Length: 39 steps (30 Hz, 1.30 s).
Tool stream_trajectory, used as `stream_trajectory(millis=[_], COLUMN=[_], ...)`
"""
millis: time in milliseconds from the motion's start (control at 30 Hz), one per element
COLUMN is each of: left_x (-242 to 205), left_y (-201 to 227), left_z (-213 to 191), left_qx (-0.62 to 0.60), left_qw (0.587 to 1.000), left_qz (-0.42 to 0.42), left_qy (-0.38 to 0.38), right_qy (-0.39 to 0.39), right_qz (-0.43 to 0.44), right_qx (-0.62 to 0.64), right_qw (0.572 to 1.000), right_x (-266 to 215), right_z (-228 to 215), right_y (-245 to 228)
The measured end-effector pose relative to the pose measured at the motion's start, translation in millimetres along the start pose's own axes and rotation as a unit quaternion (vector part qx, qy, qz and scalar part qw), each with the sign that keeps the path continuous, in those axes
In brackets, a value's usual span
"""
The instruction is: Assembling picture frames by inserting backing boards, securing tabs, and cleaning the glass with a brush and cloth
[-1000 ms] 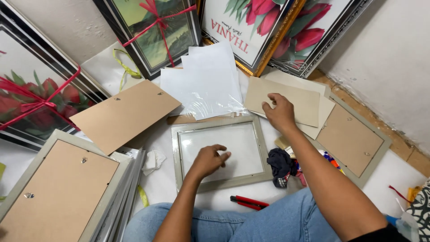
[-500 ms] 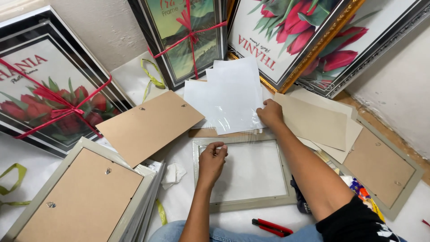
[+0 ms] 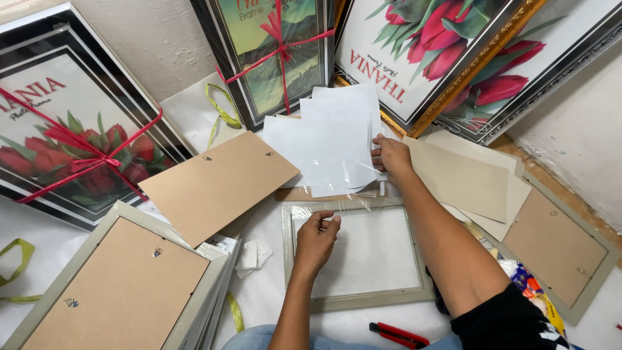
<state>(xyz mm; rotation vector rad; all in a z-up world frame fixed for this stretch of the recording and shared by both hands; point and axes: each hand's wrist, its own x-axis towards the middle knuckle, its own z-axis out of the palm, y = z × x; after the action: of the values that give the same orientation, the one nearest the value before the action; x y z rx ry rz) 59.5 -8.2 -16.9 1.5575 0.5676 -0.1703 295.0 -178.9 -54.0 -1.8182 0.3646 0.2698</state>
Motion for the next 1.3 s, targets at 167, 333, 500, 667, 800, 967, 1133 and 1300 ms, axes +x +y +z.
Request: stream_trajectory(millis=[167, 333, 500, 667, 800, 967, 1133, 1300], left_x=[1, 0, 1, -1, -4, 0, -2, 0], left_y=[-1, 0, 0, 3, 5, 1, 1, 0], left_z=[1, 0, 0, 1, 1, 3, 2, 0], left_qx=[0.012, 0.021, 0.024, 0.025, 0.029, 0.031, 0.032, 0.033], left_qw=[1.0, 1.0, 1.0, 0.999, 0.999, 0.999, 0.999, 0.999], left_qz=[-0.008, -0.007, -0.013, -0.016, -0.021, -0.021, -0.019, 0.0], left_qy=[-0.002, -0.004, -0.01, -0.012, -0.018, -0.019, -0.017, -0.021], right_qy=[0.021, 0.05, 0.069, 0.085, 0.061, 0.087, 0.145, 0.321], right_qz=[-0.021, -0.021, -0.012, -0.014, 0.001, -0.003, -0.045, -0.266], right_qx=[-0.118, -0.311, -0.331, -0.309, -0.28, -0.277, -0.262, -0.183], right_qw=[0.993, 0.949, 0.941, 0.947, 0.958, 0.957, 0.953, 0.89], right_x=[21, -26, 9, 34, -1, 36, 48, -4], right_z=[-1, 4, 0, -5, -2, -8, -17, -41], right_y=[20, -12, 18, 44, 14, 44, 35, -37])
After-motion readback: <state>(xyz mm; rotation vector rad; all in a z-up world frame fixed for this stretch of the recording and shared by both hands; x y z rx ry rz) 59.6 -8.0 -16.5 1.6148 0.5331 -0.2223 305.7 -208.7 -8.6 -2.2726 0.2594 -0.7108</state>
